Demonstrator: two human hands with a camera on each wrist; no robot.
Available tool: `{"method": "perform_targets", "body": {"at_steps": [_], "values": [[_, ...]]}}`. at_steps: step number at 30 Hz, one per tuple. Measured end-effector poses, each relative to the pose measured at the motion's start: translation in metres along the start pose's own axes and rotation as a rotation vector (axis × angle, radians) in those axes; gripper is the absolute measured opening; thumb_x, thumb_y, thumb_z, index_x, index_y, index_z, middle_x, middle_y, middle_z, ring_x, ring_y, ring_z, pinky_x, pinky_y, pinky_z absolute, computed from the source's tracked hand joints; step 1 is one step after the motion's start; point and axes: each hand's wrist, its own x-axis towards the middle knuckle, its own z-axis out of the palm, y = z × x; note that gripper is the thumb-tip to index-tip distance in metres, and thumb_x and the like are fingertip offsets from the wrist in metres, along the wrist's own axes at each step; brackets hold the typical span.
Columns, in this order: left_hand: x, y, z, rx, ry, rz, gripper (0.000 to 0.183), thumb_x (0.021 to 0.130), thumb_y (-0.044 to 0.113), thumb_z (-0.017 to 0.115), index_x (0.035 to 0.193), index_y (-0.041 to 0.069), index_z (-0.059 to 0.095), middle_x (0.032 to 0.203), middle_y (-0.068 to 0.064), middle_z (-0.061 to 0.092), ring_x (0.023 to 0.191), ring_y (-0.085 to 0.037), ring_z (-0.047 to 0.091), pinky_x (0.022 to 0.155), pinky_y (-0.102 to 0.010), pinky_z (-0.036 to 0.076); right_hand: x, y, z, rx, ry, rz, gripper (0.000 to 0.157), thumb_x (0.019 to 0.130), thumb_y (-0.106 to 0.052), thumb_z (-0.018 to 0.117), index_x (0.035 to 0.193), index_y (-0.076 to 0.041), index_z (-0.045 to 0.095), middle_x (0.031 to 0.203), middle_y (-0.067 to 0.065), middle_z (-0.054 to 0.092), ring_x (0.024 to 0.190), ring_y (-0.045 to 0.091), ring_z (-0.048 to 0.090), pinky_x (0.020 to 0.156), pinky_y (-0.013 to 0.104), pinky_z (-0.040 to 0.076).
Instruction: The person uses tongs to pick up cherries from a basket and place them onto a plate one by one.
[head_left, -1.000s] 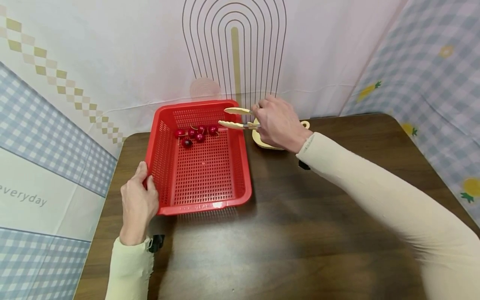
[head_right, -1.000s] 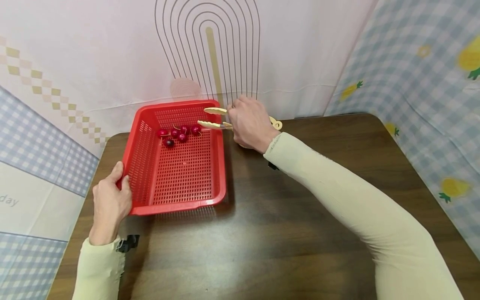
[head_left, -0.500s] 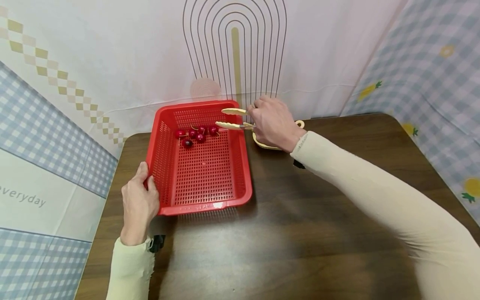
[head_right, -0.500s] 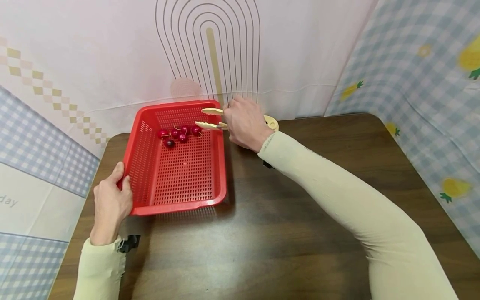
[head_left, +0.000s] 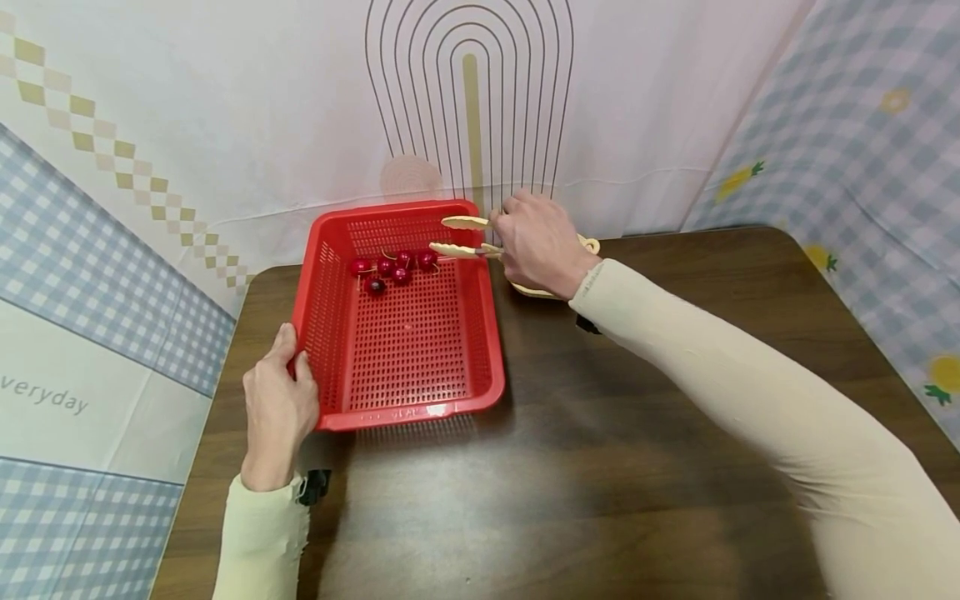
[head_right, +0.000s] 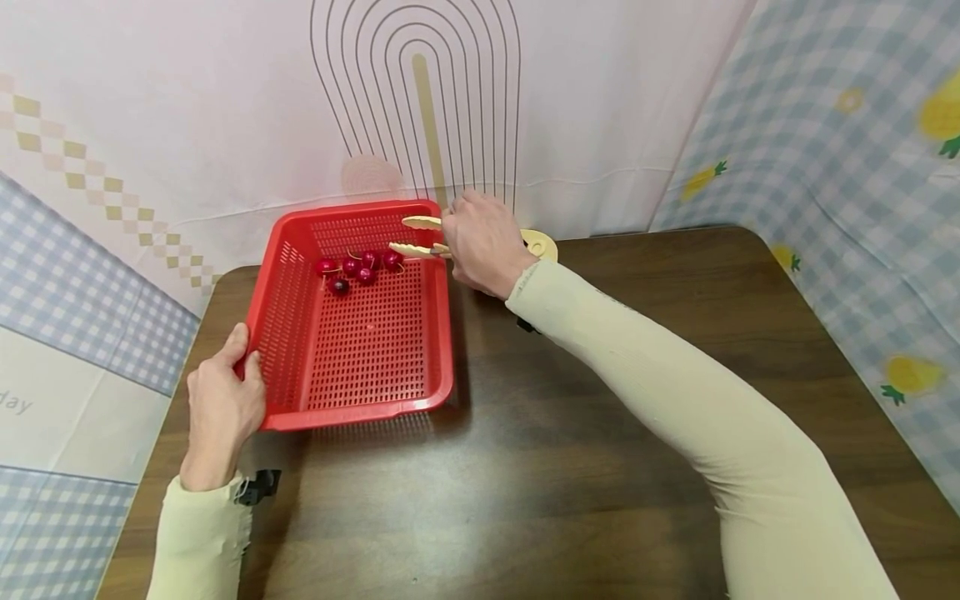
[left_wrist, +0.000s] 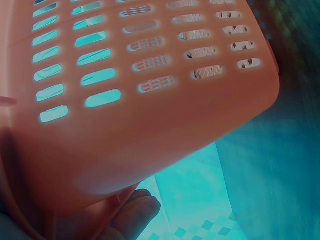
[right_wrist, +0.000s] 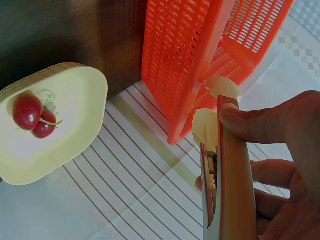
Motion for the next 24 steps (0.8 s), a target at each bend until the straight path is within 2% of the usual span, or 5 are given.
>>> {"method": "perform_targets", "body": {"at_steps": [9, 14, 24], "values": [[0.0, 0.0, 0.0, 0.0, 0.006, -0.003, 0.05, 0.101, 0.006, 0.054, 0.15, 0.007, 0.05, 0.154, -0.013, 0.049, 0.138, -0.041, 0.051, 0.112, -0.056, 0.043, 0.007, -0.005, 0.001, 0.014, -0.016, -0.002, 0.029, 0.085, -0.016, 0.074, 0.111, -0.003, 0.073, 0.104, 0.015, 0.072, 0.097, 0.029, 0.06, 0.084, 0.039, 0.054], [0.0, 0.0, 0.0, -0.003, 0.006, 0.005, 0.05, 0.101, 0.006, 0.054, 0.15, 0.007, 0.05, 0.154, -0.013, 0.05, 0.138, -0.041, 0.052, 0.112, -0.056, 0.043, 0.01, -0.007, 0.003, 0.011, -0.001, -0.011, 0.019, 0.085, -0.013, 0.071, 0.101, -0.004, 0.072, 0.1, 0.014, 0.072, 0.096, 0.03, 0.061, 0.082, 0.04, 0.054], [0.0, -0.001, 0.0, -0.01, 0.001, 0.008, 0.05, 0.101, 0.006, 0.054, 0.15, 0.007, 0.05, 0.154, -0.013, 0.049, 0.138, -0.04, 0.051, 0.112, -0.056, 0.044, 0.015, -0.009, 0.009, -0.008, -0.004, -0.007, 0.017, 0.086, -0.009, 0.067, 0.1, -0.001, 0.073, 0.098, 0.015, 0.072, 0.095, 0.03, 0.061, 0.085, 0.039, 0.054]]}}
